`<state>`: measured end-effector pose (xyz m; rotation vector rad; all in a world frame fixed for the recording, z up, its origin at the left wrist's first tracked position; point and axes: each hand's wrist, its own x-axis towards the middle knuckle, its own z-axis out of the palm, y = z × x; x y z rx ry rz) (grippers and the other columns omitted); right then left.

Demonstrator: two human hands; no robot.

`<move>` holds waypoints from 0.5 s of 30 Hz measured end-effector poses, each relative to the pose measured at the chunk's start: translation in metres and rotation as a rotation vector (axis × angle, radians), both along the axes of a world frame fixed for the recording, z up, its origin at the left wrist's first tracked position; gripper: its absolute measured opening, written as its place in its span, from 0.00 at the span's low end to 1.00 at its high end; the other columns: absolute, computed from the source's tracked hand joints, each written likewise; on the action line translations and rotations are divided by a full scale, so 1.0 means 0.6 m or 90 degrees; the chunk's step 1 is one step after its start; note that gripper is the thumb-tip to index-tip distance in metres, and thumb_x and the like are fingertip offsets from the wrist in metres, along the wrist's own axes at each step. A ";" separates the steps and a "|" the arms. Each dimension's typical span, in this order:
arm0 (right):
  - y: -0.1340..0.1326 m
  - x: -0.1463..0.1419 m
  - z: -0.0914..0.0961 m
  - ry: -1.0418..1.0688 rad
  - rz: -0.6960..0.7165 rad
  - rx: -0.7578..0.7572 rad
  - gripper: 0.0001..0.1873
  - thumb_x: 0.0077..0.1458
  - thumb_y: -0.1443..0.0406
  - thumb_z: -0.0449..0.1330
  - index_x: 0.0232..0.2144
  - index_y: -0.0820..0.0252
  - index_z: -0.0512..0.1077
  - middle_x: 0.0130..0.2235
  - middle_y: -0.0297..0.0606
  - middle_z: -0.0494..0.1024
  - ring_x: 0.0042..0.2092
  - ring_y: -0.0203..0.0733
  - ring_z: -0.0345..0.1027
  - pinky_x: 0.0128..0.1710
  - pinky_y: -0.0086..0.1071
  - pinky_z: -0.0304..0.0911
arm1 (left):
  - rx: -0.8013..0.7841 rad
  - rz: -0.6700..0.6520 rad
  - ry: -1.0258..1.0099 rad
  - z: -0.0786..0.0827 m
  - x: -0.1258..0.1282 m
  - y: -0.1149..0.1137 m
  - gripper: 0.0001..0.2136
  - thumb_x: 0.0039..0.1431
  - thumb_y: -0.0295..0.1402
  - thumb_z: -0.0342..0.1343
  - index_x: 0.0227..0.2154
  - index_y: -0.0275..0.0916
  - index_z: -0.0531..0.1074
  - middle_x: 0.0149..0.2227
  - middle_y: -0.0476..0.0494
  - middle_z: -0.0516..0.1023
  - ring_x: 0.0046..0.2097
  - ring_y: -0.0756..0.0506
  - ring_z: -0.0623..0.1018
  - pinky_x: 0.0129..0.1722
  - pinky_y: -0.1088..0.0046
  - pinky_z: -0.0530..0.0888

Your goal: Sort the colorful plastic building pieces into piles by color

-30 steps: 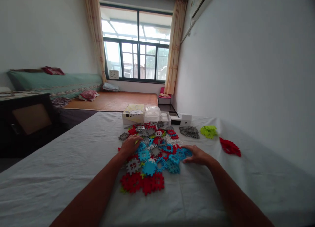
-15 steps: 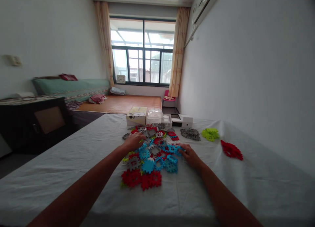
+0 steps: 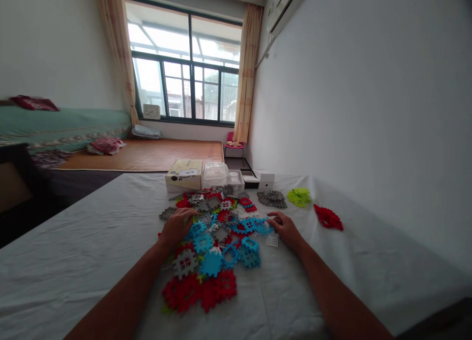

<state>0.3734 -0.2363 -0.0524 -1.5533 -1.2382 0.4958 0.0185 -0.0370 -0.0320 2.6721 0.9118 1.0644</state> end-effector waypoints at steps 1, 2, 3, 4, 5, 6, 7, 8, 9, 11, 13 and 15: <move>0.000 0.003 0.001 0.007 -0.022 0.005 0.24 0.47 0.50 0.60 0.40 0.61 0.73 0.22 0.29 0.71 0.22 0.34 0.61 0.24 0.28 0.59 | -0.003 -0.001 0.004 0.000 -0.002 0.000 0.14 0.56 0.31 0.46 0.37 0.41 0.77 0.41 0.44 0.79 0.46 0.42 0.76 0.48 0.64 0.71; -0.001 0.007 0.002 0.018 -0.052 0.009 0.24 0.46 0.50 0.61 0.39 0.61 0.74 0.22 0.29 0.71 0.22 0.34 0.62 0.24 0.28 0.59 | -0.006 -0.003 0.010 0.000 -0.003 0.001 0.14 0.56 0.31 0.46 0.37 0.41 0.77 0.41 0.44 0.79 0.46 0.42 0.76 0.48 0.64 0.71; -0.004 0.012 0.002 0.032 -0.086 0.011 0.23 0.44 0.50 0.62 0.37 0.61 0.74 0.22 0.30 0.72 0.23 0.34 0.63 0.24 0.28 0.60 | -0.006 -0.004 0.013 0.000 -0.004 0.001 0.14 0.56 0.31 0.46 0.36 0.42 0.77 0.41 0.44 0.79 0.46 0.42 0.76 0.48 0.64 0.71; -0.008 0.019 0.002 0.046 -0.124 0.012 0.23 0.42 0.50 0.63 0.35 0.61 0.75 0.22 0.31 0.72 0.23 0.35 0.63 0.25 0.28 0.61 | -0.005 -0.006 0.014 -0.001 -0.006 0.002 0.14 0.56 0.31 0.46 0.36 0.42 0.77 0.41 0.44 0.79 0.46 0.42 0.76 0.48 0.64 0.71; -0.013 0.026 0.002 0.061 -0.163 0.014 0.23 0.40 0.51 0.63 0.34 0.61 0.75 0.23 0.31 0.73 0.24 0.35 0.64 0.25 0.28 0.61 | -0.003 -0.008 0.013 -0.001 -0.008 0.002 0.14 0.56 0.31 0.45 0.36 0.42 0.77 0.41 0.45 0.79 0.46 0.42 0.76 0.48 0.65 0.71; -0.020 0.034 0.001 0.074 -0.200 0.016 0.23 0.40 0.51 0.63 0.34 0.60 0.75 0.23 0.32 0.74 0.24 0.36 0.65 0.25 0.28 0.61 | -0.001 -0.007 0.010 -0.001 -0.009 0.003 0.15 0.56 0.31 0.45 0.36 0.42 0.77 0.41 0.45 0.79 0.46 0.43 0.76 0.48 0.66 0.71; -0.029 0.042 0.000 0.085 -0.234 0.020 0.23 0.40 0.50 0.63 0.34 0.61 0.75 0.24 0.33 0.75 0.24 0.36 0.65 0.24 0.28 0.61 | 0.000 -0.003 0.004 -0.001 -0.011 0.004 0.15 0.56 0.31 0.45 0.36 0.42 0.77 0.41 0.45 0.79 0.46 0.43 0.76 0.48 0.66 0.71; -0.038 0.050 -0.001 0.095 -0.263 0.023 0.23 0.40 0.50 0.61 0.33 0.61 0.74 0.25 0.34 0.75 0.24 0.36 0.65 0.23 0.28 0.62 | 0.001 0.003 -0.002 -0.001 -0.013 0.005 0.15 0.56 0.32 0.45 0.36 0.42 0.77 0.41 0.45 0.79 0.46 0.43 0.76 0.48 0.67 0.71; -0.049 0.057 -0.003 0.107 -0.291 0.026 0.23 0.40 0.49 0.60 0.33 0.61 0.74 0.25 0.35 0.75 0.23 0.35 0.65 0.23 0.28 0.62 | 0.000 0.010 -0.007 -0.001 -0.015 0.006 0.15 0.56 0.32 0.45 0.36 0.42 0.77 0.41 0.45 0.80 0.46 0.43 0.76 0.48 0.67 0.71; -0.073 0.071 -0.008 0.125 -0.335 0.032 0.24 0.40 0.49 0.60 0.33 0.62 0.74 0.25 0.35 0.75 0.22 0.34 0.65 0.21 0.28 0.62 | -0.002 0.018 -0.014 -0.002 -0.017 0.007 0.15 0.56 0.32 0.44 0.35 0.41 0.77 0.41 0.44 0.80 0.45 0.43 0.76 0.48 0.67 0.71; -0.099 0.085 -0.012 0.128 -0.368 0.037 0.25 0.38 0.49 0.60 0.33 0.63 0.74 0.24 0.34 0.74 0.22 0.35 0.65 0.21 0.28 0.62 | -0.001 0.014 -0.014 -0.001 -0.017 0.006 0.15 0.56 0.32 0.44 0.35 0.41 0.77 0.41 0.44 0.80 0.45 0.42 0.76 0.48 0.67 0.71; -0.125 0.100 -0.015 0.117 -0.414 0.048 0.27 0.37 0.48 0.60 0.34 0.63 0.73 0.24 0.34 0.74 0.22 0.36 0.66 0.21 0.29 0.63 | 0.003 0.008 -0.012 -0.001 -0.017 0.005 0.15 0.56 0.32 0.44 0.35 0.41 0.77 0.41 0.44 0.80 0.46 0.42 0.76 0.48 0.67 0.70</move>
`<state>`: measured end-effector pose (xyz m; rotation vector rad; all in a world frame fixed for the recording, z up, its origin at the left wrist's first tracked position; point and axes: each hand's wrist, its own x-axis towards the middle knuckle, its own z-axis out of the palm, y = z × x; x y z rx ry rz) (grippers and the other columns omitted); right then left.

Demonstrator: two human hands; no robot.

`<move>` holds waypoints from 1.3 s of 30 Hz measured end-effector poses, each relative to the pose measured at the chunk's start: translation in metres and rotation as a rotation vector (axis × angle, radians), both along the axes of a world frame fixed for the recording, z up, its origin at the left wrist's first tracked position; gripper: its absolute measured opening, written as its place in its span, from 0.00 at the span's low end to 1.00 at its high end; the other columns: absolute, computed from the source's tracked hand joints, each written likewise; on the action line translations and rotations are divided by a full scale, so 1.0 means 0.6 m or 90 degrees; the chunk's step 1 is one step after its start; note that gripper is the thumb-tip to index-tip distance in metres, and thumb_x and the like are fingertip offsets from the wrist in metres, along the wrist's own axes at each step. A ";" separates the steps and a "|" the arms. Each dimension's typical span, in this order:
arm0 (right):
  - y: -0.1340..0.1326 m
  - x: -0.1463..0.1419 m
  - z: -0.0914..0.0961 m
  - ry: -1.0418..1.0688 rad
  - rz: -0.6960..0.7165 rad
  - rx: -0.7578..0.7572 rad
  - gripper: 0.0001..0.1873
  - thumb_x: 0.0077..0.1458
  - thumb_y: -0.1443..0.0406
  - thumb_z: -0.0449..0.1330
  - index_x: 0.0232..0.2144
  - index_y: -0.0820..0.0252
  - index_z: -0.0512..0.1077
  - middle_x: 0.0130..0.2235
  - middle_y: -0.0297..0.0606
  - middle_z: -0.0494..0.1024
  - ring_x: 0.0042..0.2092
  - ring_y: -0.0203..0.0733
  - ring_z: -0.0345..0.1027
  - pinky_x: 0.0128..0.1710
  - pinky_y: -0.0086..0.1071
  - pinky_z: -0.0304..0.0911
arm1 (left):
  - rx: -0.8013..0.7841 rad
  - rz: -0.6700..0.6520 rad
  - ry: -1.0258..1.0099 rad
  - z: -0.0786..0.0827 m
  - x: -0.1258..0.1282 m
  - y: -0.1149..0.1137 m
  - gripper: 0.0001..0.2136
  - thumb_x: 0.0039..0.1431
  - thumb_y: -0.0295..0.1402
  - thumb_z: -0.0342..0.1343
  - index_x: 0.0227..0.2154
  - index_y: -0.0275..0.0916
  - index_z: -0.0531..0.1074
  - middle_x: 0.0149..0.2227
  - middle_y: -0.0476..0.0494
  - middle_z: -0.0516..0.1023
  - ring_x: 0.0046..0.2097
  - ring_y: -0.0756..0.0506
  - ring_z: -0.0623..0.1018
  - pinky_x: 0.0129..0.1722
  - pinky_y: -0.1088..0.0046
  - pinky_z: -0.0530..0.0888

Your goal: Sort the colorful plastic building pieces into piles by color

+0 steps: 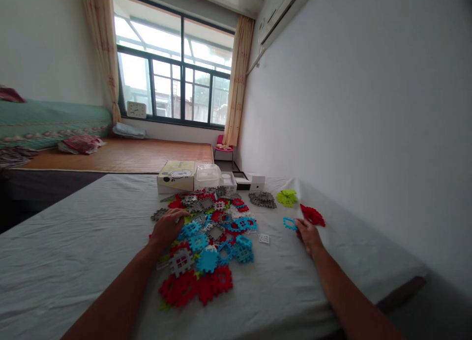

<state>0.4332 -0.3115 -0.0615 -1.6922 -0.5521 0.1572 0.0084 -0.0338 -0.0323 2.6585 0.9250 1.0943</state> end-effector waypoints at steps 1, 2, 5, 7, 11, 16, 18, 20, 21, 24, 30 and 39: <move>-0.012 0.008 -0.001 -0.009 -0.031 0.001 0.28 0.38 0.47 0.58 0.35 0.63 0.73 0.24 0.35 0.74 0.22 0.36 0.66 0.22 0.30 0.63 | 0.003 -0.002 0.001 0.000 0.000 0.000 0.15 0.56 0.32 0.45 0.35 0.41 0.77 0.41 0.45 0.80 0.46 0.42 0.76 0.48 0.67 0.70; -0.023 0.015 -0.002 -0.019 -0.062 -0.001 0.29 0.39 0.46 0.56 0.35 0.63 0.73 0.24 0.35 0.74 0.22 0.37 0.66 0.22 0.30 0.63 | 0.005 -0.004 0.002 0.000 0.001 0.000 0.14 0.56 0.32 0.45 0.35 0.42 0.77 0.41 0.45 0.80 0.46 0.43 0.76 0.48 0.67 0.70; -0.045 0.033 -0.004 -0.063 -0.126 -0.033 0.28 0.42 0.46 0.54 0.34 0.62 0.73 0.23 0.36 0.75 0.23 0.39 0.67 0.24 0.32 0.63 | 0.010 -0.005 0.004 -0.001 0.000 0.001 0.14 0.56 0.32 0.45 0.35 0.42 0.77 0.41 0.45 0.80 0.45 0.43 0.76 0.48 0.68 0.70; -0.050 0.040 -0.006 -0.101 -0.141 -0.069 0.24 0.42 0.48 0.56 0.33 0.60 0.74 0.24 0.37 0.76 0.26 0.42 0.69 0.27 0.33 0.64 | 0.009 -0.004 0.005 -0.002 0.000 0.001 0.15 0.56 0.31 0.45 0.35 0.41 0.77 0.41 0.44 0.79 0.45 0.43 0.76 0.48 0.68 0.70; -0.046 0.043 -0.006 -0.186 -0.169 -0.131 0.19 0.43 0.53 0.56 0.32 0.60 0.75 0.31 0.43 0.78 0.35 0.48 0.72 0.37 0.38 0.64 | 0.006 -0.006 0.004 -0.001 -0.002 -0.001 0.15 0.56 0.31 0.45 0.36 0.42 0.77 0.41 0.44 0.79 0.46 0.43 0.76 0.48 0.68 0.70; -0.040 0.039 -0.007 -0.349 -0.135 -0.177 0.22 0.50 0.58 0.51 0.41 0.63 0.74 0.44 0.49 0.76 0.44 0.50 0.69 0.45 0.41 0.61 | 0.001 -0.006 -0.005 0.006 -0.001 -0.008 0.14 0.55 0.31 0.45 0.35 0.42 0.77 0.41 0.44 0.80 0.45 0.43 0.76 0.47 0.67 0.71; -0.037 0.033 -0.012 -0.458 -0.050 -0.241 0.21 0.52 0.57 0.51 0.43 0.60 0.75 0.46 0.46 0.76 0.47 0.50 0.67 0.47 0.42 0.60 | -0.001 -0.008 -0.003 0.009 -0.001 -0.009 0.14 0.55 0.31 0.45 0.34 0.42 0.78 0.40 0.44 0.80 0.45 0.42 0.76 0.47 0.67 0.71; -0.036 0.027 -0.019 -0.511 -0.002 -0.324 0.19 0.53 0.55 0.53 0.43 0.54 0.75 0.47 0.41 0.76 0.50 0.51 0.64 0.47 0.43 0.59 | -0.002 -0.011 0.003 0.010 -0.001 -0.010 0.14 0.55 0.31 0.45 0.34 0.42 0.78 0.40 0.44 0.80 0.45 0.42 0.76 0.48 0.67 0.71; -0.037 0.025 -0.022 -0.513 -0.003 -0.362 0.19 0.53 0.54 0.53 0.44 0.51 0.75 0.48 0.40 0.76 0.50 0.51 0.63 0.46 0.43 0.60 | -0.001 -0.011 0.006 0.010 -0.001 -0.010 0.14 0.55 0.31 0.45 0.34 0.42 0.78 0.40 0.44 0.80 0.45 0.42 0.76 0.48 0.67 0.71; -0.042 0.020 -0.028 -0.484 -0.056 -0.442 0.19 0.54 0.53 0.53 0.44 0.51 0.74 0.47 0.42 0.76 0.49 0.53 0.64 0.41 0.43 0.62 | 0.003 -0.010 0.015 0.010 -0.001 -0.011 0.14 0.56 0.31 0.45 0.34 0.42 0.78 0.40 0.44 0.80 0.45 0.42 0.76 0.47 0.67 0.71; -0.023 -0.023 0.006 -0.598 -0.087 -0.325 0.21 0.54 0.55 0.54 0.46 0.58 0.73 0.52 0.46 0.72 0.54 0.54 0.60 0.53 0.47 0.56 | 0.002 -0.001 0.027 0.012 0.000 -0.016 0.15 0.55 0.30 0.45 0.35 0.41 0.77 0.41 0.43 0.79 0.45 0.42 0.76 0.48 0.65 0.71; 0.102 -0.173 0.054 -0.592 0.390 -0.216 0.28 0.50 0.64 0.58 0.55 0.50 0.68 0.54 0.39 0.73 0.54 0.51 0.64 0.54 0.44 0.61 | -0.013 -0.005 0.034 0.006 0.000 -0.014 0.14 0.54 0.28 0.46 0.35 0.43 0.77 0.41 0.45 0.79 0.46 0.42 0.75 0.48 0.65 0.71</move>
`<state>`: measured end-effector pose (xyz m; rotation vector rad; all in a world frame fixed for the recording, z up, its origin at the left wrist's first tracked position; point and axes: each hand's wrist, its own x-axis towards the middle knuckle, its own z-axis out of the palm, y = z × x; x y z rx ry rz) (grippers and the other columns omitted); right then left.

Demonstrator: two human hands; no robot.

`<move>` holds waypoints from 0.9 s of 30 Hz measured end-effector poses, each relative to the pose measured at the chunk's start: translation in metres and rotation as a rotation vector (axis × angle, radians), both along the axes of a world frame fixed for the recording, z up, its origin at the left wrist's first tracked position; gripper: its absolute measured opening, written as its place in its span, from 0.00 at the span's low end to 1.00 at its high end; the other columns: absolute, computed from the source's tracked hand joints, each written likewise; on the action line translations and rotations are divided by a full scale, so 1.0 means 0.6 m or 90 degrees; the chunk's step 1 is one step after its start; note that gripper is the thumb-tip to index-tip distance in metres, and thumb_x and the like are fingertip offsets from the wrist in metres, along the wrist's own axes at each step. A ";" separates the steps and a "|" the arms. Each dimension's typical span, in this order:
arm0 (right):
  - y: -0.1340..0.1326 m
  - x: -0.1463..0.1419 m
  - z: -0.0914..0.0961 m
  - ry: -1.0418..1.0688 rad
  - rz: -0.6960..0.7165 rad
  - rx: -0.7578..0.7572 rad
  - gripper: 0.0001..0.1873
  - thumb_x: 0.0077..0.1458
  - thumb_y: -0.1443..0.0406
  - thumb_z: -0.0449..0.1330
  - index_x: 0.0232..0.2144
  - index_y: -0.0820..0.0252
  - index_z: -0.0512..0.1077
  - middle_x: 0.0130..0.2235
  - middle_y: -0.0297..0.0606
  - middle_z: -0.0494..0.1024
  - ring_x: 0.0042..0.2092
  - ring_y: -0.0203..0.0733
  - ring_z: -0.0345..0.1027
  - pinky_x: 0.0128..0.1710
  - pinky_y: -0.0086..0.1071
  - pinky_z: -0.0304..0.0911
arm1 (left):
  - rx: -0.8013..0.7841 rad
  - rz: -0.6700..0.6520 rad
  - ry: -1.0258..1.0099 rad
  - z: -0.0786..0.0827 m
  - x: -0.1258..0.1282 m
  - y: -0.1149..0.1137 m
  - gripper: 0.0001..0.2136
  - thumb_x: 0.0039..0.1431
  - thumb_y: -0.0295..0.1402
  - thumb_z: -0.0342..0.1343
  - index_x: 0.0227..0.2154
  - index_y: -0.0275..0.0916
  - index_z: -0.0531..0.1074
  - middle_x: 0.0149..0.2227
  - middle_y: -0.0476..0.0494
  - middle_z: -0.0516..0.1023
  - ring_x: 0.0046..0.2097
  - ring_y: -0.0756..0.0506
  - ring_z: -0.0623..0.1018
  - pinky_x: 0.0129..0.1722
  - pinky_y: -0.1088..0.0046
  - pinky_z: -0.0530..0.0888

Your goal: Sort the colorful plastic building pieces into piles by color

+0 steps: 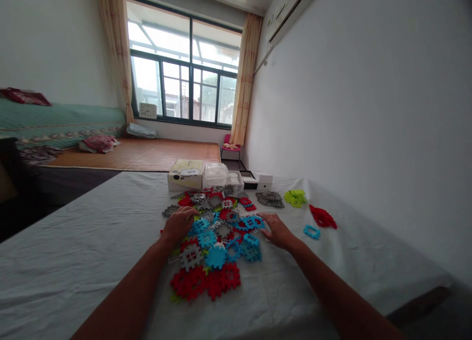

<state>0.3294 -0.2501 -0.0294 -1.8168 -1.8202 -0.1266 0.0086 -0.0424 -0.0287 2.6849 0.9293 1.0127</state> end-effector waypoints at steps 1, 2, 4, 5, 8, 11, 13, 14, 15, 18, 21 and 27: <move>0.007 -0.007 -0.003 0.004 0.004 -0.011 0.27 0.50 0.65 0.58 0.55 0.48 0.68 0.53 0.37 0.73 0.55 0.52 0.64 0.53 0.44 0.62 | -0.002 0.000 -0.002 0.000 -0.001 0.001 0.14 0.54 0.29 0.46 0.35 0.43 0.78 0.41 0.45 0.79 0.45 0.42 0.75 0.48 0.65 0.71; 0.012 -0.012 -0.007 0.008 0.009 -0.019 0.27 0.51 0.65 0.57 0.55 0.47 0.68 0.53 0.36 0.73 0.54 0.52 0.64 0.53 0.45 0.62 | -0.004 -0.001 -0.004 -0.001 -0.001 0.001 0.14 0.54 0.29 0.46 0.35 0.43 0.78 0.41 0.45 0.79 0.45 0.42 0.76 0.48 0.65 0.71; 0.015 -0.017 -0.014 0.021 0.021 -0.018 0.26 0.53 0.67 0.55 0.54 0.43 0.68 0.51 0.34 0.74 0.53 0.51 0.66 0.53 0.45 0.63 | -0.004 -0.005 -0.009 -0.001 -0.002 0.003 0.14 0.54 0.29 0.46 0.34 0.44 0.78 0.40 0.46 0.79 0.45 0.43 0.76 0.47 0.66 0.71; 0.015 -0.016 -0.017 0.030 0.020 -0.006 0.25 0.54 0.67 0.53 0.54 0.42 0.68 0.50 0.34 0.75 0.53 0.50 0.67 0.53 0.44 0.64 | -0.003 -0.007 -0.009 -0.001 -0.003 0.004 0.14 0.54 0.29 0.46 0.34 0.44 0.78 0.40 0.46 0.79 0.45 0.43 0.76 0.47 0.67 0.71; 0.011 0.001 -0.017 0.056 -0.023 0.057 0.20 0.58 0.63 0.51 0.51 0.44 0.71 0.47 0.37 0.77 0.51 0.49 0.68 0.51 0.41 0.64 | 0.004 -0.003 -0.008 -0.001 -0.004 0.008 0.14 0.54 0.30 0.46 0.34 0.44 0.77 0.40 0.47 0.80 0.45 0.44 0.76 0.47 0.68 0.71; -0.004 0.049 -0.010 0.079 -0.154 0.148 0.19 0.59 0.58 0.50 0.46 0.53 0.74 0.45 0.45 0.78 0.48 0.50 0.69 0.50 0.42 0.63 | 0.011 -0.004 0.001 -0.001 -0.004 0.011 0.14 0.55 0.31 0.46 0.34 0.44 0.77 0.40 0.46 0.80 0.45 0.43 0.76 0.47 0.68 0.71; -0.028 0.097 -0.008 0.108 -0.283 0.192 0.21 0.58 0.57 0.49 0.48 0.59 0.72 0.44 0.49 0.77 0.45 0.51 0.70 0.48 0.43 0.63 | 0.015 -0.007 0.004 -0.001 -0.004 0.012 0.14 0.56 0.31 0.46 0.35 0.45 0.77 0.41 0.46 0.80 0.45 0.43 0.76 0.47 0.68 0.71; -0.043 0.123 -0.009 0.122 -0.349 0.199 0.23 0.57 0.57 0.49 0.49 0.61 0.71 0.44 0.49 0.77 0.44 0.50 0.71 0.46 0.43 0.64 | 0.018 -0.008 0.002 -0.001 -0.004 0.013 0.14 0.56 0.32 0.46 0.35 0.45 0.78 0.41 0.46 0.80 0.45 0.43 0.76 0.47 0.68 0.71; -0.061 0.148 -0.012 0.133 -0.408 0.195 0.23 0.56 0.58 0.49 0.50 0.63 0.70 0.43 0.49 0.77 0.44 0.50 0.71 0.45 0.42 0.64 | 0.020 -0.008 -0.001 -0.001 -0.004 0.013 0.14 0.56 0.32 0.46 0.34 0.45 0.78 0.41 0.47 0.80 0.45 0.43 0.77 0.47 0.68 0.71; -0.107 0.200 -0.025 0.140 -0.514 0.157 0.20 0.53 0.60 0.52 0.45 0.63 0.73 0.41 0.49 0.78 0.43 0.50 0.71 0.45 0.40 0.64 | 0.021 -0.011 -0.003 0.000 -0.004 0.012 0.13 0.56 0.33 0.47 0.34 0.45 0.78 0.41 0.46 0.80 0.44 0.43 0.77 0.47 0.68 0.71; -0.117 0.197 -0.030 0.077 -0.556 0.196 0.18 0.53 0.62 0.52 0.42 0.64 0.74 0.45 0.52 0.76 0.49 0.54 0.67 0.51 0.47 0.59 | 0.015 -0.016 0.008 0.002 -0.003 0.009 0.13 0.55 0.32 0.47 0.35 0.44 0.78 0.40 0.46 0.80 0.44 0.43 0.77 0.47 0.68 0.71; -0.041 0.051 -0.012 -0.011 -0.145 0.148 0.20 0.58 0.63 0.50 0.51 0.57 0.70 0.49 0.44 0.75 0.52 0.48 0.64 0.52 0.42 0.60 | 0.024 -0.012 0.021 0.009 0.000 -0.005 0.14 0.55 0.28 0.46 0.34 0.43 0.78 0.40 0.46 0.80 0.44 0.43 0.76 0.47 0.67 0.71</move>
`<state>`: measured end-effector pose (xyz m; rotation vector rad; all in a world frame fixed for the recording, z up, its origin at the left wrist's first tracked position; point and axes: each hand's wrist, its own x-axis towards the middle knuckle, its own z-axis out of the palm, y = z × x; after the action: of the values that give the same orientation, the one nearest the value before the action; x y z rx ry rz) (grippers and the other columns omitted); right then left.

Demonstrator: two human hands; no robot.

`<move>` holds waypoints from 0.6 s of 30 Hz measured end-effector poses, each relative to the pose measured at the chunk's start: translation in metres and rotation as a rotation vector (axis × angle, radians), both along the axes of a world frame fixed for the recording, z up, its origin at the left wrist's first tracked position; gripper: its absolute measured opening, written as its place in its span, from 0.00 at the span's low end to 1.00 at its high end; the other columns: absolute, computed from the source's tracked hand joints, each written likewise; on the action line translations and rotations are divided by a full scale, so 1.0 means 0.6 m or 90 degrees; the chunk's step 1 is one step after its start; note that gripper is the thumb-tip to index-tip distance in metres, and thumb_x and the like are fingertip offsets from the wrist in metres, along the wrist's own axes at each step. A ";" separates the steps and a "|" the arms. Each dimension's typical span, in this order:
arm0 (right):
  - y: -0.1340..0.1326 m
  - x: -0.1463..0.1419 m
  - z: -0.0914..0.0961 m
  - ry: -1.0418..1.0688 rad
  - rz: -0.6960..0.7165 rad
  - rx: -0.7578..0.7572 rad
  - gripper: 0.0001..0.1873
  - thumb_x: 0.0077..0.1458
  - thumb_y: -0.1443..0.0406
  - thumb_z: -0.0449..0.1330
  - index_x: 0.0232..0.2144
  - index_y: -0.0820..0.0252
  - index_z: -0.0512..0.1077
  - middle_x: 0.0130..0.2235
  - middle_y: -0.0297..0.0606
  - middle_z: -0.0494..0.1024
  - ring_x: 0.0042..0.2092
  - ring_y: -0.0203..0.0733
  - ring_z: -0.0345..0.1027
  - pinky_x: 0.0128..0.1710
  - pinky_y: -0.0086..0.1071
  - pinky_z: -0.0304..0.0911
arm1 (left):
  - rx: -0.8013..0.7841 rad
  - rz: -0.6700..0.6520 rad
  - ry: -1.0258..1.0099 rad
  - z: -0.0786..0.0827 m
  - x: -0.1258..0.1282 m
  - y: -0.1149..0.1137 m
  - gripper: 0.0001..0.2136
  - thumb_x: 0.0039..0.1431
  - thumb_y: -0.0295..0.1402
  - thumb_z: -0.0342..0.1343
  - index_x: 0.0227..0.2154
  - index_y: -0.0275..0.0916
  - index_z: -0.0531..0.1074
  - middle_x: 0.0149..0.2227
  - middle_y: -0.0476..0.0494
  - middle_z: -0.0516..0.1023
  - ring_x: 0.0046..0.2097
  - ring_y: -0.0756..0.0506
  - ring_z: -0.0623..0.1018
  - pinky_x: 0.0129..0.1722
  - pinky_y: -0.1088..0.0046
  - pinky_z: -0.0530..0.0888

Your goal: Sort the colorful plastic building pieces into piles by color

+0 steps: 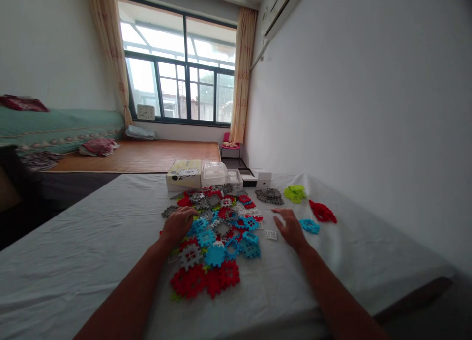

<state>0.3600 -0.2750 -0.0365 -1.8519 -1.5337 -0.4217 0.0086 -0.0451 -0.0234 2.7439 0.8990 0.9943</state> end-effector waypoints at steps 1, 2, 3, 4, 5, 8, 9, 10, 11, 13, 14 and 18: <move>0.012 -0.026 0.000 -0.014 0.080 -0.049 0.22 0.58 0.64 0.50 0.54 0.55 0.67 0.51 0.42 0.74 0.53 0.47 0.63 0.51 0.41 0.60 | 0.001 -0.002 0.003 0.002 0.001 -0.003 0.14 0.55 0.28 0.46 0.34 0.43 0.78 0.40 0.46 0.80 0.44 0.43 0.76 0.47 0.67 0.71; 0.021 -0.047 -0.002 -0.031 0.140 -0.092 0.23 0.58 0.65 0.51 0.56 0.52 0.65 0.54 0.40 0.72 0.55 0.46 0.61 0.51 0.41 0.60 | 0.002 -0.004 0.005 0.003 0.001 -0.006 0.14 0.55 0.28 0.45 0.34 0.43 0.78 0.40 0.45 0.80 0.44 0.43 0.76 0.47 0.67 0.71; 0.028 -0.064 -0.004 -0.047 0.177 -0.124 0.24 0.58 0.65 0.51 0.57 0.51 0.64 0.55 0.38 0.71 0.56 0.45 0.60 0.52 0.40 0.60 | 0.002 -0.006 0.007 0.004 0.002 -0.008 0.14 0.55 0.28 0.45 0.34 0.42 0.78 0.40 0.45 0.80 0.44 0.43 0.76 0.47 0.67 0.71; 0.032 -0.076 -0.007 -0.060 0.196 -0.144 0.24 0.58 0.66 0.51 0.57 0.50 0.64 0.56 0.37 0.70 0.57 0.45 0.59 0.52 0.41 0.60 | 0.001 -0.007 0.009 0.005 0.003 -0.009 0.14 0.55 0.28 0.45 0.34 0.42 0.77 0.40 0.45 0.80 0.44 0.43 0.76 0.47 0.67 0.71; 0.035 -0.084 -0.009 -0.066 0.199 -0.154 0.23 0.58 0.65 0.51 0.56 0.49 0.65 0.55 0.37 0.71 0.57 0.45 0.60 0.52 0.41 0.59 | 0.001 -0.008 0.011 0.005 0.003 -0.009 0.14 0.55 0.28 0.45 0.34 0.42 0.77 0.40 0.45 0.80 0.44 0.43 0.76 0.47 0.66 0.71; 0.034 -0.090 -0.007 -0.074 0.172 -0.150 0.17 0.59 0.64 0.53 0.49 0.48 0.72 0.50 0.36 0.76 0.52 0.45 0.65 0.50 0.40 0.60 | -0.001 -0.007 0.017 0.002 0.003 -0.006 0.14 0.55 0.28 0.46 0.35 0.43 0.77 0.41 0.45 0.79 0.45 0.43 0.76 0.47 0.66 0.71; 0.032 -0.090 -0.004 -0.076 0.161 -0.145 0.15 0.59 0.63 0.54 0.47 0.48 0.73 0.49 0.36 0.77 0.51 0.45 0.65 0.49 0.40 0.60 | -0.002 -0.008 0.019 0.000 0.003 -0.004 0.14 0.55 0.28 0.46 0.35 0.43 0.77 0.41 0.46 0.79 0.45 0.43 0.76 0.47 0.66 0.71; 0.030 -0.090 -0.001 -0.079 0.152 -0.137 0.15 0.59 0.63 0.53 0.46 0.47 0.73 0.48 0.35 0.77 0.51 0.46 0.66 0.48 0.40 0.60 | -0.004 -0.008 0.021 -0.001 0.002 -0.002 0.14 0.55 0.28 0.46 0.35 0.43 0.77 0.41 0.46 0.79 0.45 0.43 0.76 0.47 0.66 0.71; 0.028 -0.089 0.003 -0.081 0.143 -0.128 0.14 0.59 0.63 0.53 0.46 0.47 0.73 0.47 0.35 0.78 0.51 0.46 0.66 0.48 0.39 0.60 | -0.007 -0.008 0.023 -0.002 0.002 -0.001 0.14 0.55 0.28 0.46 0.35 0.44 0.77 0.41 0.46 0.79 0.45 0.43 0.76 0.47 0.66 0.71; 0.023 -0.081 0.009 -0.078 0.115 -0.106 0.15 0.61 0.62 0.51 0.46 0.47 0.73 0.47 0.36 0.78 0.51 0.45 0.65 0.47 0.38 0.60 | -0.012 -0.008 0.027 -0.003 0.002 0.001 0.14 0.55 0.28 0.46 0.35 0.44 0.77 0.42 0.46 0.79 0.45 0.43 0.76 0.47 0.67 0.71; 0.020 -0.072 0.011 -0.070 0.089 -0.089 0.15 0.61 0.62 0.51 0.47 0.48 0.73 0.47 0.37 0.77 0.50 0.46 0.65 0.47 0.38 0.60 | -0.013 -0.009 0.028 -0.002 0.001 0.001 0.15 0.55 0.29 0.46 0.36 0.44 0.77 0.42 0.46 0.79 0.45 0.43 0.76 0.47 0.67 0.71; -0.005 0.004 0.006 0.036 -0.152 -0.015 0.19 0.61 0.61 0.49 0.51 0.57 0.69 0.44 0.43 0.77 0.45 0.45 0.68 0.44 0.36 0.61 | -0.009 -0.013 0.021 -0.001 0.000 0.001 0.15 0.55 0.29 0.45 0.36 0.43 0.77 0.41 0.47 0.79 0.45 0.44 0.76 0.47 0.68 0.71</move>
<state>0.3622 -0.2779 -0.0329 -2.0564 -1.2909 -0.4570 0.0087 -0.0445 -0.0239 2.7606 0.8776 0.9385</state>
